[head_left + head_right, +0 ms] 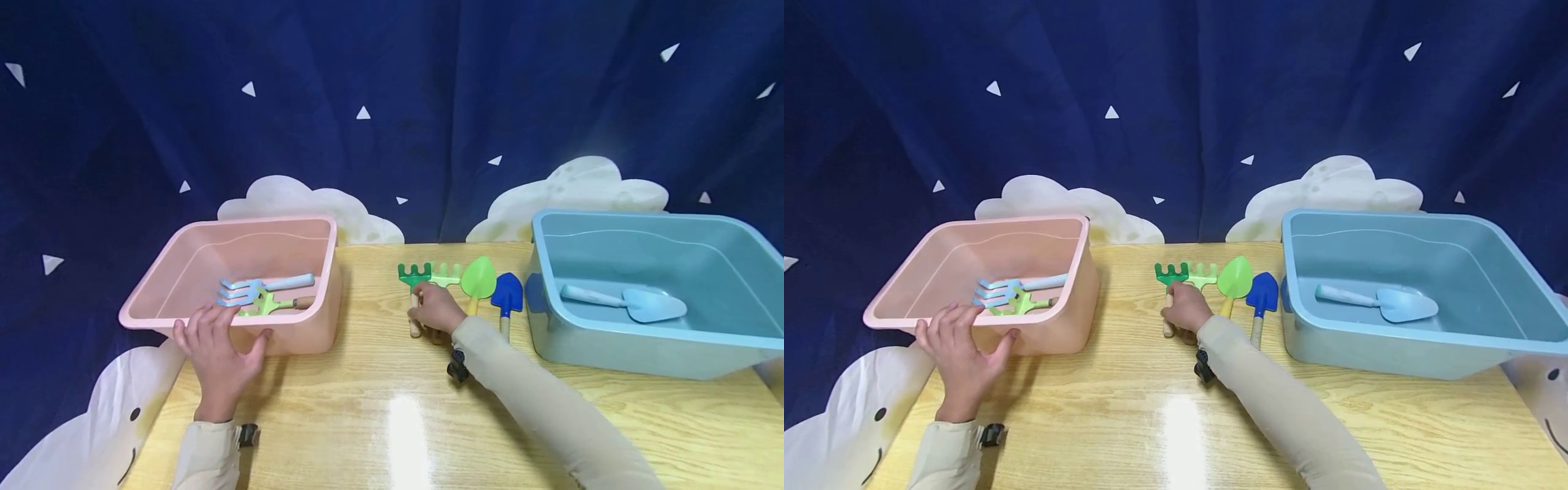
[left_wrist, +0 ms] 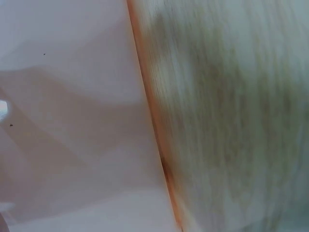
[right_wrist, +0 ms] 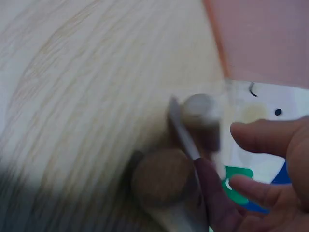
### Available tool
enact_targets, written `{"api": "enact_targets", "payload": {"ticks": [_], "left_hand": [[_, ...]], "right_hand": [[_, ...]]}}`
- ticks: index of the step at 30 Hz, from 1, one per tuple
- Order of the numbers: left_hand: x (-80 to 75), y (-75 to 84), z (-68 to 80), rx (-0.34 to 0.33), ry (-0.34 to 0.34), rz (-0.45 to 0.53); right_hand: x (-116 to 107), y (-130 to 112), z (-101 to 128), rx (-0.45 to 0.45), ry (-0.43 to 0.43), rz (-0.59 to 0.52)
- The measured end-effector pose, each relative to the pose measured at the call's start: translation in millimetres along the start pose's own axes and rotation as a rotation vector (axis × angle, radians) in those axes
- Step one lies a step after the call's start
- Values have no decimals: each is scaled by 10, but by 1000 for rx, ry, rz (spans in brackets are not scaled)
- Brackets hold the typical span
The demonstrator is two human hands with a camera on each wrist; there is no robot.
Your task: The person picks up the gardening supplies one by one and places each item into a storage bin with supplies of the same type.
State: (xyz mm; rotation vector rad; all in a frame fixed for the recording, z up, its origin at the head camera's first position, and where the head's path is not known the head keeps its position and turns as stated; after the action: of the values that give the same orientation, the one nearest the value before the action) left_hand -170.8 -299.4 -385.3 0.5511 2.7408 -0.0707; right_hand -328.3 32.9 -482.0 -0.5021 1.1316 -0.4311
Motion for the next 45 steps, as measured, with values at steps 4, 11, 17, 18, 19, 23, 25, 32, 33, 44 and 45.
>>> {"api": "enact_targets", "payload": {"ticks": [4, 11, 17, 18, 19, 23, 25, 32, 33, 44, 45], "left_hand": [[-19, -1, 15, -1, 10, -1], [-31, 0, 14, 2, 24, -3], [-22, -10, 12, 11, 23, 2], [-18, -11, 13, 12, 20, 1], [-13, -12, 16, 13, 16, -1], [3, -13, 30, 11, 0, -4], [8, -13, 31, 8, -6, -1], [-20, -14, 17, -3, -1, 11], [-24, -11, 15, -4, 1, 10], [-20, -4, -3, -6, -4, 9], [-12, -3, -2, -7, -10, 13]], "right_hand": [[49, -29, -68, 40, 82, 70], [85, -38, -94, 95, 84, 53], [135, 26, -110, 142, 44, 0], [139, 39, -108, 153, 36, -7], [142, 52, -106, 162, 27, -14], [134, 82, -96, 176, -6, -43], [119, 96, -92, 177, -31, -89], [141, 167, -86, 211, -207, -394], [149, 179, -90, 214, -229, -418], [198, 286, -88, 216, -388, -535], [199, 296, -79, 215, -401, -536]]}}
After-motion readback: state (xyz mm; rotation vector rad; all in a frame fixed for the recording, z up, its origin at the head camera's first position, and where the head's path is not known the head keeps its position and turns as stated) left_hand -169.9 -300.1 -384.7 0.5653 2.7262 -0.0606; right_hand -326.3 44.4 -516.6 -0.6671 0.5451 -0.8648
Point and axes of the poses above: each hand's wrist, its own z-axis away from the middle knuckle, its own x-axis out of the palm, y = z × x, the point moved 9 cm from there along -z, towards the middle knuckle, and after that the axes turned 13 degrees about x, right-handed, at the moved point
